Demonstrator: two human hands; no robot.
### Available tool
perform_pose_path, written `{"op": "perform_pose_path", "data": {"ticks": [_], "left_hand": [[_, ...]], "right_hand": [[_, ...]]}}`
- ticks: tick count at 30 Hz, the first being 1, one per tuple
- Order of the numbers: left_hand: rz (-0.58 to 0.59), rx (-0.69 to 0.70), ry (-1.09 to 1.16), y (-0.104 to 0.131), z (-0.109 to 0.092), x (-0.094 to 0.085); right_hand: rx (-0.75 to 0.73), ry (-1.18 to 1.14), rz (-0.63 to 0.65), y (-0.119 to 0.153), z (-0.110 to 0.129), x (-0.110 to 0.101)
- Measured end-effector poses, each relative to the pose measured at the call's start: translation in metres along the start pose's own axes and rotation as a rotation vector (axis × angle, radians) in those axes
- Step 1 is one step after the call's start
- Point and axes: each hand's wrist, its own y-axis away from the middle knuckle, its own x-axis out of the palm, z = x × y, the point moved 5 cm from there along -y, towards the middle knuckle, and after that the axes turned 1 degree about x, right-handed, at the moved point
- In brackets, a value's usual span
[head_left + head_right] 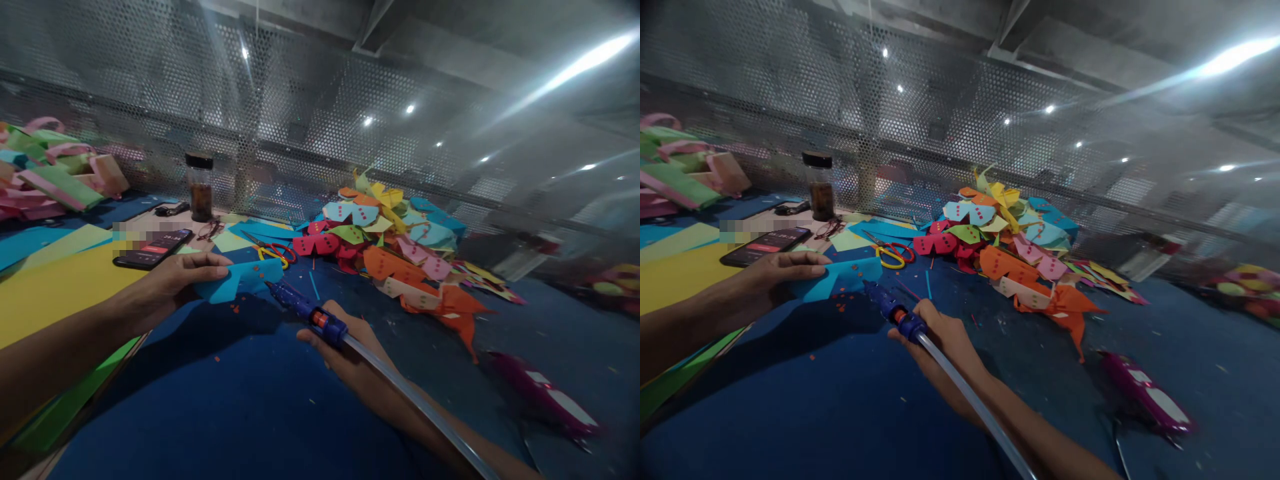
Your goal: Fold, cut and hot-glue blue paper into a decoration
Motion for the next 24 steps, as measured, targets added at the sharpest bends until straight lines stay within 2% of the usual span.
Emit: {"op": "perform_pose_path", "data": {"ticks": [24], "left_hand": [[-0.011, 0.0, -0.003, -0.0013, 0.0004, -0.0008]], "right_hand": [[-0.022, 0.097, -0.004, -0.0016, 0.0016, -0.0005]]}}
